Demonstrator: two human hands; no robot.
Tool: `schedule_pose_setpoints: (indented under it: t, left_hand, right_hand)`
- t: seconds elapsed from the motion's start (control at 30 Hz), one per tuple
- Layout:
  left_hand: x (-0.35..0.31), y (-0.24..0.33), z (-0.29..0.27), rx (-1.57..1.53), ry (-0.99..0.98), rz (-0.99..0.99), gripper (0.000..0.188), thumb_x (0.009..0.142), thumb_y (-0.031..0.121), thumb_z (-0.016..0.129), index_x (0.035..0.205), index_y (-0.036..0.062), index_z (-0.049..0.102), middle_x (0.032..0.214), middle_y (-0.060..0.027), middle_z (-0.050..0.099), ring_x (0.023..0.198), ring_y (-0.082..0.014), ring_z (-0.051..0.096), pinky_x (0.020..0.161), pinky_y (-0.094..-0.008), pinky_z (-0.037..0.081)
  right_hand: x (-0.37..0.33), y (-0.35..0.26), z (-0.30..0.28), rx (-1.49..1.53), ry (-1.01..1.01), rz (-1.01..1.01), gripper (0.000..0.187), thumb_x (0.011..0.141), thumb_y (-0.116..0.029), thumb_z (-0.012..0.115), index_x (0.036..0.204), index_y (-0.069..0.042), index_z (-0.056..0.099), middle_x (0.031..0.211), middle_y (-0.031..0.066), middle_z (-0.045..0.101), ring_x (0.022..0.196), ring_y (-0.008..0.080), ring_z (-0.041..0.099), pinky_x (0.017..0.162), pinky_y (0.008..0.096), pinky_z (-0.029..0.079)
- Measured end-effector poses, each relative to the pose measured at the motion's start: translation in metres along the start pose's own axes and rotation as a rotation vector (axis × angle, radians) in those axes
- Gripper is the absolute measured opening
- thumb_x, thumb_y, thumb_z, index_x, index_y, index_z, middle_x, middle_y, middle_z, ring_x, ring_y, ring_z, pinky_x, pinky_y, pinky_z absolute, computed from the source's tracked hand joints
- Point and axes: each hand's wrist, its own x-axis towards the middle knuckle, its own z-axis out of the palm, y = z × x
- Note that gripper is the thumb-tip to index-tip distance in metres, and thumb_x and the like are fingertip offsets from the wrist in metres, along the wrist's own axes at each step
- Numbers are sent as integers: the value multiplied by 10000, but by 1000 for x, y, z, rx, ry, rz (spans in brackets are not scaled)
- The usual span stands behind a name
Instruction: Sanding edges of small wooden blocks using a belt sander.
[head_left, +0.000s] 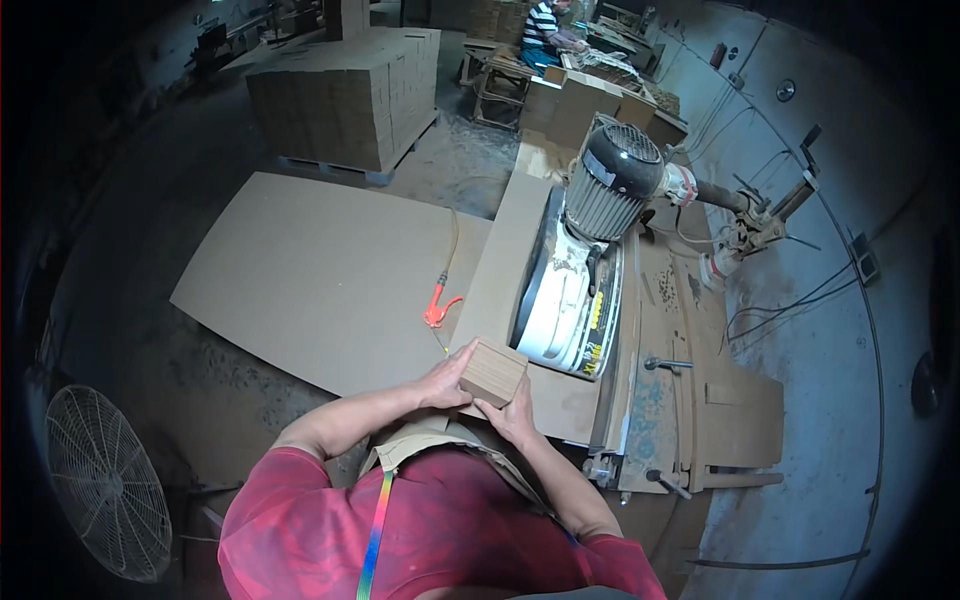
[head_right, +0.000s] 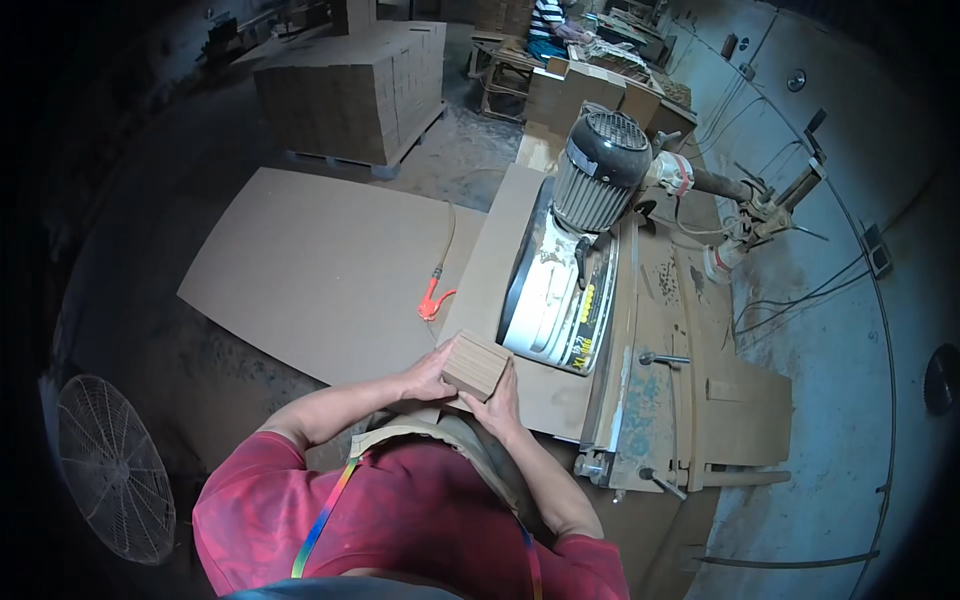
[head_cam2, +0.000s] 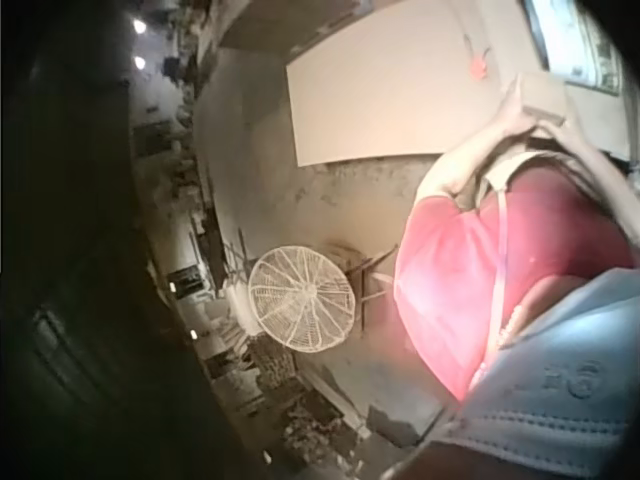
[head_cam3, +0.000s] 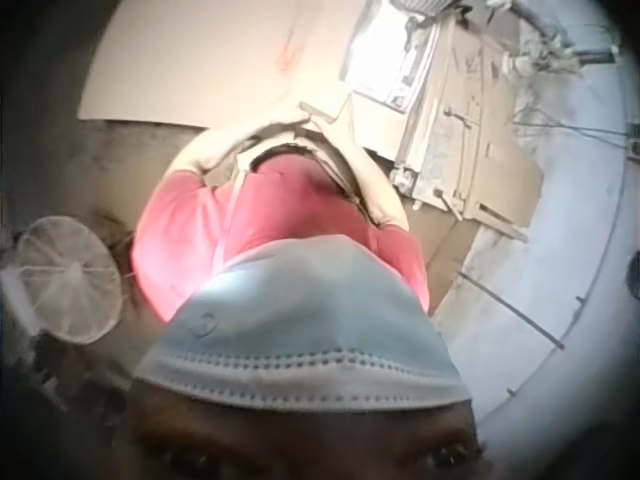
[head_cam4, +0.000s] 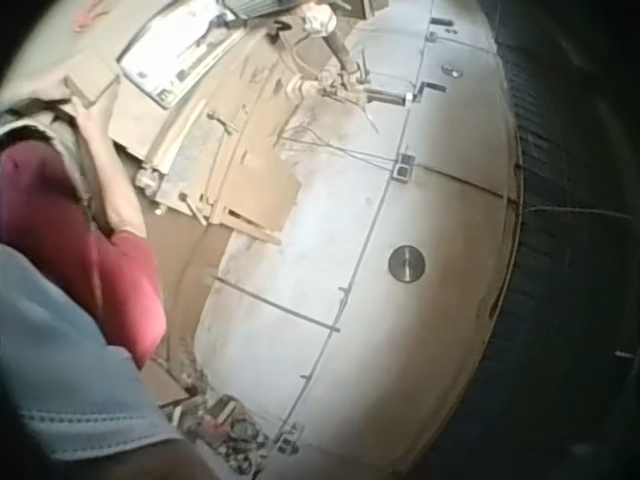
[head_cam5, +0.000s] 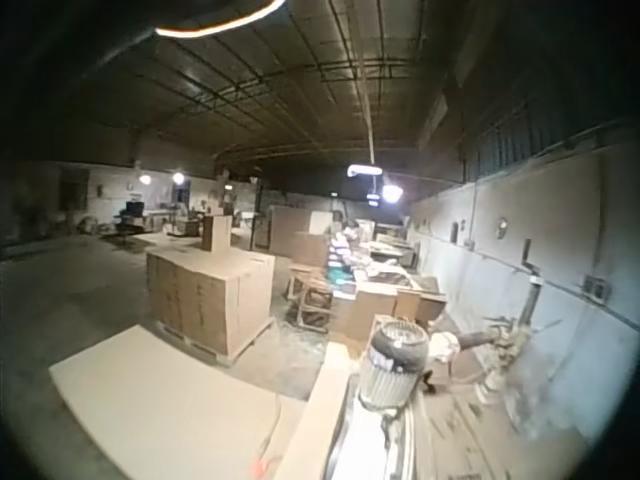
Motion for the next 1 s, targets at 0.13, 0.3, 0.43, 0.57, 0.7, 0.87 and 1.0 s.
schedule_pose_setpoints:
  t: [0.13,0.3,0.43,0.57,0.7,0.87,1.0]
  left_hand:
    - [6,-4,9,-65,110,96,1233,723,72,801,1742,13,108,1618,-336,420,1474,-513,476,1222,-525,456]
    - [11,6,-6,-120,-30,24,1217,735,54,823,1734,20,130,1560,-323,459,1444,-464,512,1207,-505,464]
    - [7,12,-48,-384,-180,-13,1178,762,47,848,1724,22,169,1527,-290,491,1395,-411,558,1195,-488,470]
    - [15,17,-72,-843,-192,-159,1093,797,38,888,1697,33,269,1460,-228,559,1248,-319,647,1062,-419,561]
    - [18,5,-72,-1057,-89,-375,814,899,4,755,1635,90,420,1235,-114,642,921,-85,646,704,-187,548]
    - [8,-27,-52,-1199,-26,-536,730,921,40,723,1600,51,457,1322,-157,635,836,-127,641,592,-202,525]
    - [7,-26,-37,-1110,39,-485,700,930,33,721,1586,61,477,1304,-158,641,829,-115,632,599,-186,502]
  right_hand:
    - [0,-1,0,52,-3,119,1166,833,-303,914,1673,107,218,1672,379,327,1478,530,441,1228,571,417]
    - [9,-30,-16,5,21,61,1069,838,-274,918,1639,108,322,1576,357,485,1387,472,568,1181,543,480]
    - [12,-58,-37,269,-18,222,909,885,-251,885,1579,119,428,1450,308,614,1261,396,668,1102,477,547]
    - [15,-67,-38,721,-58,534,793,934,-250,851,1529,136,495,1350,267,694,1162,331,726,1020,408,589]
    - [24,-69,-21,1058,-96,892,677,1006,-306,798,1441,165,583,1266,236,741,1067,268,760,902,325,623]
    - [31,-93,-15,152,114,878,761,945,-421,871,1362,178,655,1257,295,733,1031,307,766,895,384,638]
    - [26,-132,-12,-226,204,429,572,827,-338,950,1182,53,729,1047,164,700,808,253,631,710,351,563]
